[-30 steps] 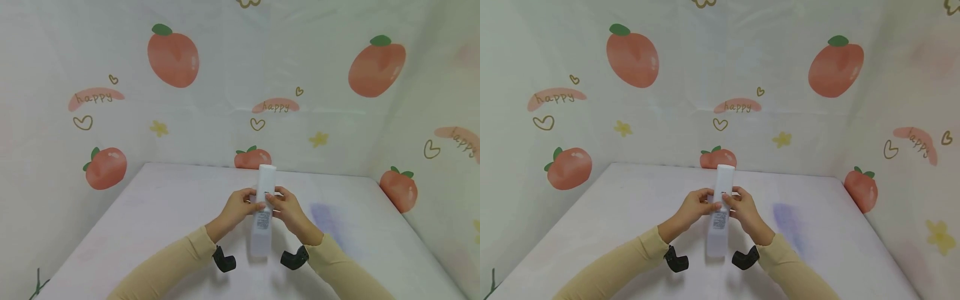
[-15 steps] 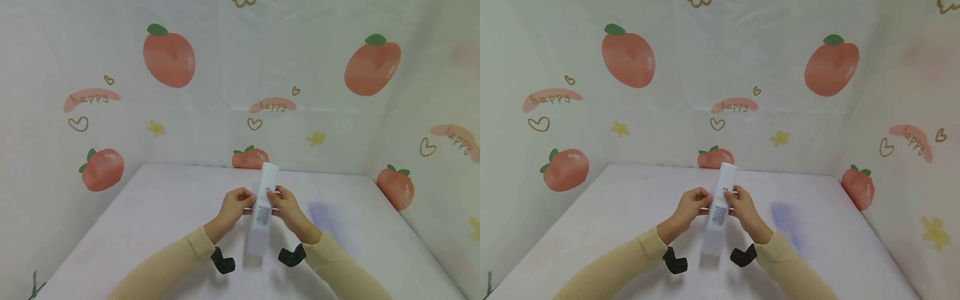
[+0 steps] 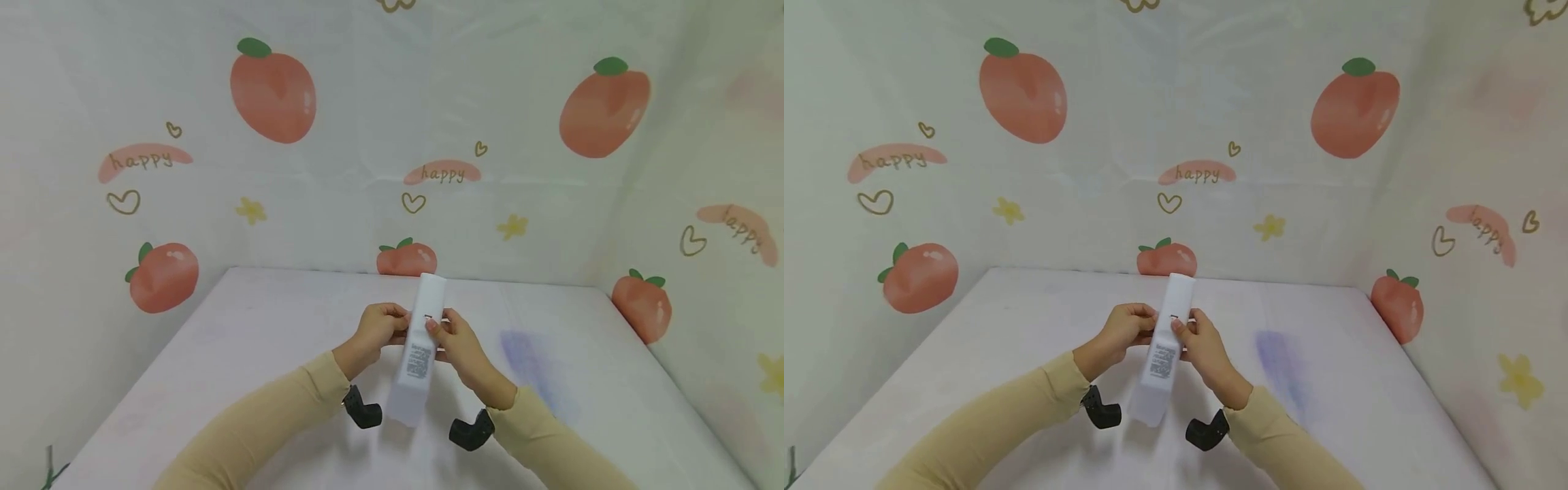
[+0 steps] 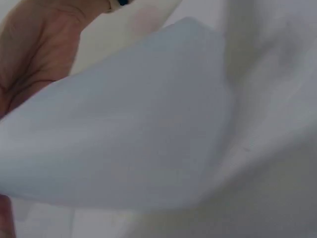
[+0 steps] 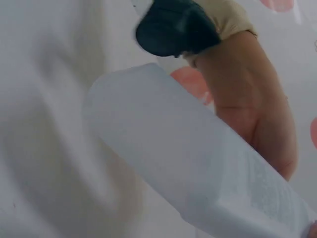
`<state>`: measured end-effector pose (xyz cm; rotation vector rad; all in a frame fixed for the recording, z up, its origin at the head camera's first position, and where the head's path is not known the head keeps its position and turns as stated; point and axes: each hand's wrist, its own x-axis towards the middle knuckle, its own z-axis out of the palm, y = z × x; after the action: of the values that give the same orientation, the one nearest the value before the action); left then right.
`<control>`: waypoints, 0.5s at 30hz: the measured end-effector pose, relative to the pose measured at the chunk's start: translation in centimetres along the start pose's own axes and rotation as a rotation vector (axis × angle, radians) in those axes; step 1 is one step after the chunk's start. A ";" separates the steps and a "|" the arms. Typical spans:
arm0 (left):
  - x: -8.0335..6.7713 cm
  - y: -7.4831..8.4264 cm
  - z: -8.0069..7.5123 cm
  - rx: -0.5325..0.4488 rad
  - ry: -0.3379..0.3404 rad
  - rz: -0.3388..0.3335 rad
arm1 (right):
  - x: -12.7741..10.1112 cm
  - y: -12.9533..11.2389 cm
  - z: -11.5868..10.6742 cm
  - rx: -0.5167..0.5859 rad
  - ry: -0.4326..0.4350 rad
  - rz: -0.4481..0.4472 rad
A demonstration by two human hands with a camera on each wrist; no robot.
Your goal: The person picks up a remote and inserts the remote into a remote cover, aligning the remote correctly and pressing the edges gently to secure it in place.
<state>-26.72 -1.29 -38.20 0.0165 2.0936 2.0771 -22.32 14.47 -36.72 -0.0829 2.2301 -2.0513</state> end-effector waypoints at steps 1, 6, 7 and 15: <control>0.1 -0.2 0.0 -0.011 0.004 0.012 | 0.1 0.0 0.0 0.002 0.008 -0.003; 0.0 -1.1 0.2 -0.087 0.012 0.115 | 1.2 0.3 -0.4 0.049 0.032 -0.008; -0.1 -1.2 0.3 -0.081 0.001 0.133 | 1.4 0.4 -0.6 0.058 0.032 -0.003; -0.6 -0.8 0.4 0.176 -0.123 0.167 | 2.4 0.9 -1.4 0.052 0.001 0.018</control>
<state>-25.94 -1.00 -38.93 0.3464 2.2602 1.9152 -24.81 15.63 -37.62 -0.0569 2.1690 -2.0986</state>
